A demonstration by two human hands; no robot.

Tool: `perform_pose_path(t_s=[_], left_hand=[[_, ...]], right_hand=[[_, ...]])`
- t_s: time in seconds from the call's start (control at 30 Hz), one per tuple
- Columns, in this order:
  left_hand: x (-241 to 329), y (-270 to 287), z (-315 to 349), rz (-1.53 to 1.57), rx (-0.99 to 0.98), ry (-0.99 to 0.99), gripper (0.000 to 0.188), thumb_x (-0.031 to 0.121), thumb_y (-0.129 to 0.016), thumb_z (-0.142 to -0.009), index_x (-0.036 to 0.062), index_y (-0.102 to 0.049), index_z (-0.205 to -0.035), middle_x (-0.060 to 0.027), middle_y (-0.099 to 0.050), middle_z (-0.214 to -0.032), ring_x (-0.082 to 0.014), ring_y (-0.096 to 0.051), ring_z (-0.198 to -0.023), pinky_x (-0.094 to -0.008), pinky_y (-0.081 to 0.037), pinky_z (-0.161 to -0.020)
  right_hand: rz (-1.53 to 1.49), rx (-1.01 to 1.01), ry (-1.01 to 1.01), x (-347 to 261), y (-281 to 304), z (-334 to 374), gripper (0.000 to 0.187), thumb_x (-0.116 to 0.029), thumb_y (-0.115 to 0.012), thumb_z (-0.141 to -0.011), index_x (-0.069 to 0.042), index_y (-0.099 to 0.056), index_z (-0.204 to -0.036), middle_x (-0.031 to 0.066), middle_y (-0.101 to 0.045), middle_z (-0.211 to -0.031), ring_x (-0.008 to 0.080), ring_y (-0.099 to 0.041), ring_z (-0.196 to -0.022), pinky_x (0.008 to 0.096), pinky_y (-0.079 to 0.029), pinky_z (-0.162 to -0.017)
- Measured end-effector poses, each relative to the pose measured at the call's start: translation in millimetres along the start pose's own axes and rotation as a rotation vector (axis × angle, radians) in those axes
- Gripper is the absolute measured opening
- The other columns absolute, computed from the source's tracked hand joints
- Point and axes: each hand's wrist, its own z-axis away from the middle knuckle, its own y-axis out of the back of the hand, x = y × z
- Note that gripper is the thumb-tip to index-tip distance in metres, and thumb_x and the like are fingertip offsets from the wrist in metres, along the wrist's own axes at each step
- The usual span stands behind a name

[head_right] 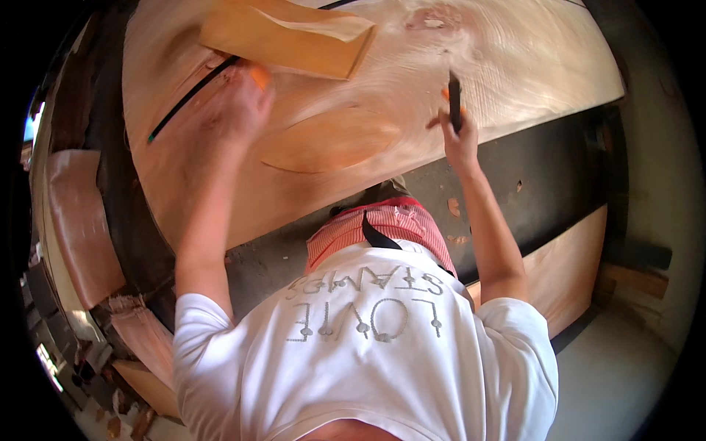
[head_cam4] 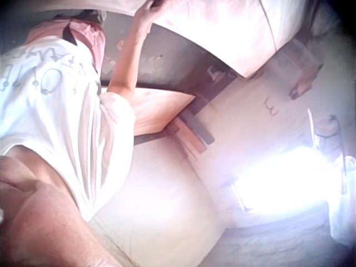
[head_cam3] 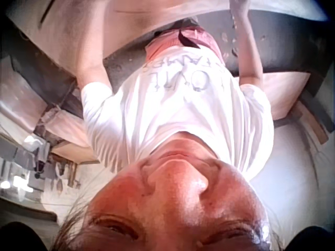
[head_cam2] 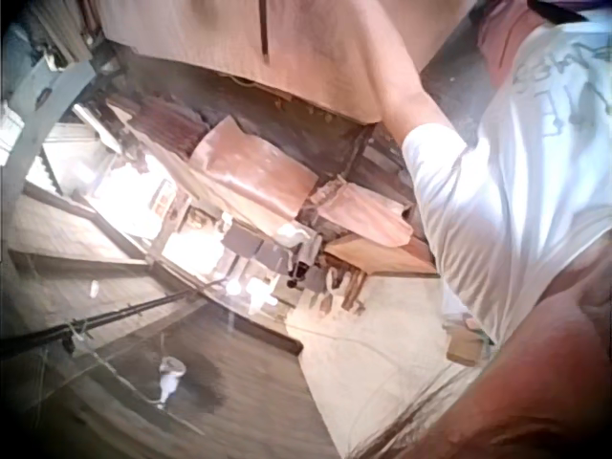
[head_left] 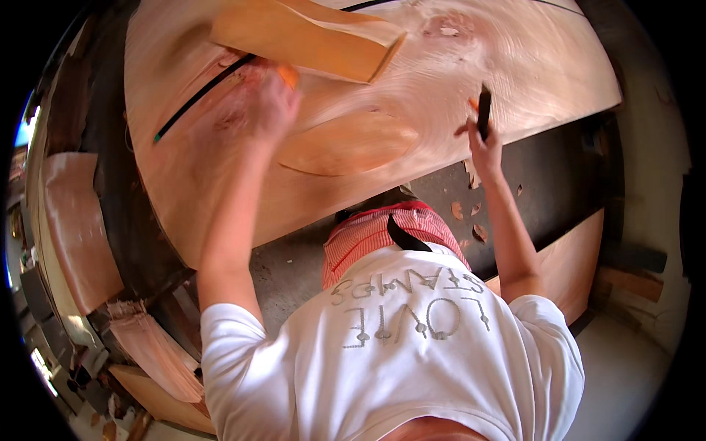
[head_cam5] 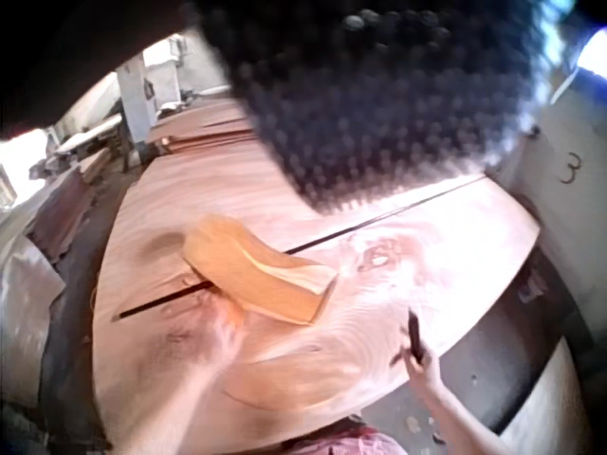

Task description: The person repairs defects in large sheets of wood veneer by cutting out damaged sections with a utility knife and fitting in replacement pieces of veneer, using small pieces of tape to secure the patches.

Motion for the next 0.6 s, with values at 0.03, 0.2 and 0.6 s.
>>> perform_pose_path(t_s=[0.03,0.2,0.6], left_hand=[[0.4,-27.7,36.9,0.167,-0.052,-0.008,0.026,0.019,-0.058,-0.076,0.0015,-0.056,-0.095,-0.0157,-0.054,-0.096,-0.0334,-0.052,-0.087,-0.0410,-0.045,-0.073],[77.3,-107.7,118.1,0.259,-0.253,-0.284,0.050,0.034,-0.058,-0.077,0.0005,-0.050,-0.114,-0.0168,-0.043,-0.123,-0.0329,-0.039,-0.115,-0.0436,-0.029,-0.099],[134.8,-151.1,112.5,0.197,-0.379,-0.299,0.066,0.036,-0.060,-0.075,-0.0009,-0.038,-0.126,-0.0160,-0.029,-0.136,-0.0283,-0.026,-0.127,-0.0403,-0.019,-0.105]], right_hand=[[-0.065,-0.014,-0.046,9.9,-4.3,14.2,0.033,-0.015,-0.047,-0.089,-0.003,-0.048,-0.119,-0.0015,-0.057,-0.061,0.0021,-0.044,-0.057,0.0180,-0.031,-0.053],[-0.120,0.013,-0.357,67.7,18.0,62.6,0.029,-0.021,-0.048,-0.090,-0.007,-0.053,-0.115,-0.0013,-0.056,-0.061,0.0005,-0.031,-0.044,0.0172,-0.024,-0.040],[-0.261,0.125,-0.361,73.2,56.7,100.3,0.023,-0.019,-0.047,-0.090,-0.008,-0.057,-0.108,-0.0035,-0.055,-0.062,0.0005,-0.029,-0.044,0.0181,-0.021,-0.040]])
